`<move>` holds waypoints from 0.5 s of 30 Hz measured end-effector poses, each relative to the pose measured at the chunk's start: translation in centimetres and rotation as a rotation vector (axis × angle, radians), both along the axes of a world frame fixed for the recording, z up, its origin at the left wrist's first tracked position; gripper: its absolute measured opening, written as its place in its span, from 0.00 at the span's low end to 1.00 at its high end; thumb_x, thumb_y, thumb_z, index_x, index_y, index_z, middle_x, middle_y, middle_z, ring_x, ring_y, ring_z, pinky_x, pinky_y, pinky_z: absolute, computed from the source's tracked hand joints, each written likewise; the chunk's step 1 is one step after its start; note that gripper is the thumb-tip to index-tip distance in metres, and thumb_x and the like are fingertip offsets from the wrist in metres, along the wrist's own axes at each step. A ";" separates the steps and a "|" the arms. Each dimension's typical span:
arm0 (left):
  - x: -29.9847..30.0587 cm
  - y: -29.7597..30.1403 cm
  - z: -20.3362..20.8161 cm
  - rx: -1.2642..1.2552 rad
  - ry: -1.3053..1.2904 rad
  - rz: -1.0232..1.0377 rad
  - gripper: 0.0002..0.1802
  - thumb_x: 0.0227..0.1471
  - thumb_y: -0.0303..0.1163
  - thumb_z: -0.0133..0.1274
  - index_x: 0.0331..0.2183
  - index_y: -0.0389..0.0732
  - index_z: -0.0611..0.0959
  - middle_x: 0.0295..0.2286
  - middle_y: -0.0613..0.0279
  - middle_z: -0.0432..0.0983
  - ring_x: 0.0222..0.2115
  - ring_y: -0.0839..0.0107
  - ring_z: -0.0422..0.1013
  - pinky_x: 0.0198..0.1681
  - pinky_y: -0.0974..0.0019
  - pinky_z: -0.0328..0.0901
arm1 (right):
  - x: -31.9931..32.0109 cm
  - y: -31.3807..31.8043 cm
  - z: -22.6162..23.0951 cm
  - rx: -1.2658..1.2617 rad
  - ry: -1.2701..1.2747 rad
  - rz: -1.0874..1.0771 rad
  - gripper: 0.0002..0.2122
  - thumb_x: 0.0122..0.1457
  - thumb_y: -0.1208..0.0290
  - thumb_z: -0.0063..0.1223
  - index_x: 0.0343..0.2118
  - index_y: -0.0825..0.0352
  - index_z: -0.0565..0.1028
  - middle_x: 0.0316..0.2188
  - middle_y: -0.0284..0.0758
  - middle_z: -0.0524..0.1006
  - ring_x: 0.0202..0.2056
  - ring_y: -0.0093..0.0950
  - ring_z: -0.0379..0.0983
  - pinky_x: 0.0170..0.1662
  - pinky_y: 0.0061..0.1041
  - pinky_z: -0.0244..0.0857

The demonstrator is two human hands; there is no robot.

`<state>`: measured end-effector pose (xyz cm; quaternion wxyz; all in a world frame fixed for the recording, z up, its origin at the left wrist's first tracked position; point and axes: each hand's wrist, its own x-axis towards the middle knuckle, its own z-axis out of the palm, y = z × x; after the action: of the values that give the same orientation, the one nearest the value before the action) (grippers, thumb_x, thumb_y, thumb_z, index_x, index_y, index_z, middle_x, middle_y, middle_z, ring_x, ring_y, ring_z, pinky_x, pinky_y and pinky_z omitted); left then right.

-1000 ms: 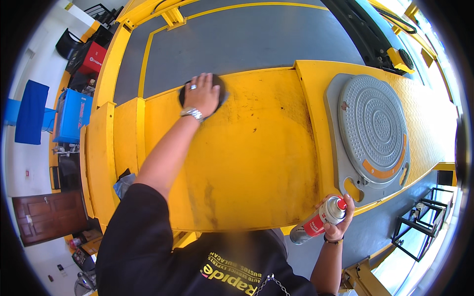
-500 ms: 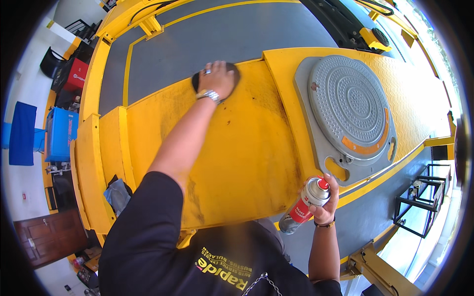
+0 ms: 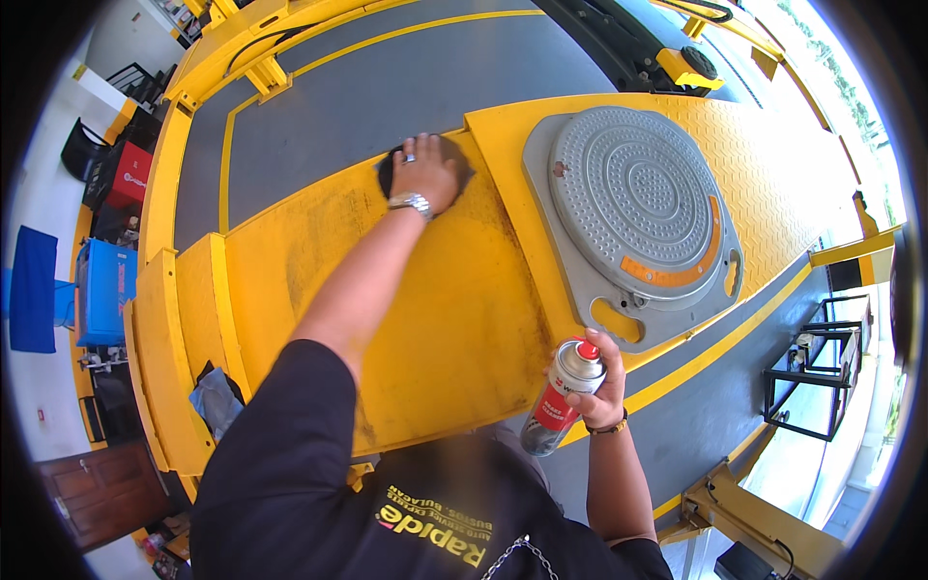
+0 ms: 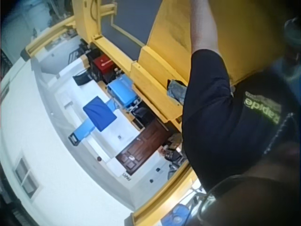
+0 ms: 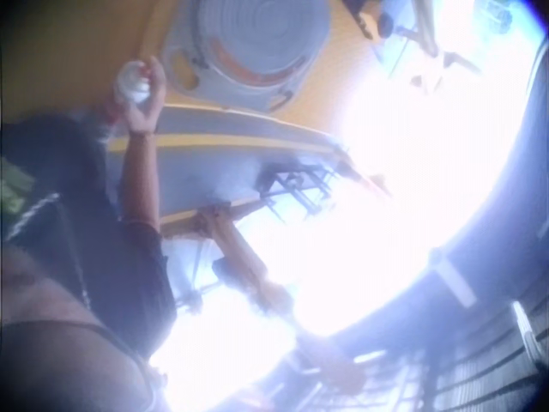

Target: The person cleans a yellow metal platform and a gray circular turntable in a garage. They wipe the surfaces with a cloth, spray a cleaning agent, and wipe again. They also remove and clean the turntable separately before placing it back.

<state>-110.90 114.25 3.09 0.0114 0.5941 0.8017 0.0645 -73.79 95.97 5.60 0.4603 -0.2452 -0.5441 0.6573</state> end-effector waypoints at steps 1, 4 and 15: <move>2.2 0.8 -0.3 0.017 0.012 -0.061 0.34 0.65 0.43 0.34 0.65 0.33 0.59 0.67 0.48 0.48 0.68 0.53 0.45 0.69 0.49 0.43 | -0.4 -0.3 0.6 -0.064 0.051 -0.015 0.39 0.42 0.75 0.67 0.61 0.70 0.61 0.37 0.39 0.78 0.35 0.28 0.78 0.42 0.28 0.71; 7.1 -2.9 -1.2 -0.016 0.039 -0.287 0.34 0.65 0.44 0.33 0.65 0.32 0.59 0.68 0.48 0.47 0.69 0.53 0.43 0.69 0.50 0.42 | 0.6 -0.2 0.1 0.065 -0.083 0.031 0.39 0.42 0.76 0.66 0.61 0.70 0.61 0.37 0.40 0.78 0.35 0.29 0.78 0.41 0.27 0.71; 5.3 0.6 -0.5 0.084 -0.069 -0.108 0.33 0.63 0.40 0.34 0.64 0.30 0.60 0.67 0.46 0.48 0.69 0.54 0.44 0.69 0.49 0.42 | 0.5 -0.2 -0.2 0.052 -0.007 0.100 0.41 0.42 0.80 0.65 0.63 0.69 0.59 0.40 0.40 0.76 0.37 0.29 0.77 0.42 0.28 0.71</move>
<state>-105.59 114.81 2.55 0.0174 0.6338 0.7643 0.1176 -73.33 95.76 5.42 0.4311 -0.2079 -0.5743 0.6642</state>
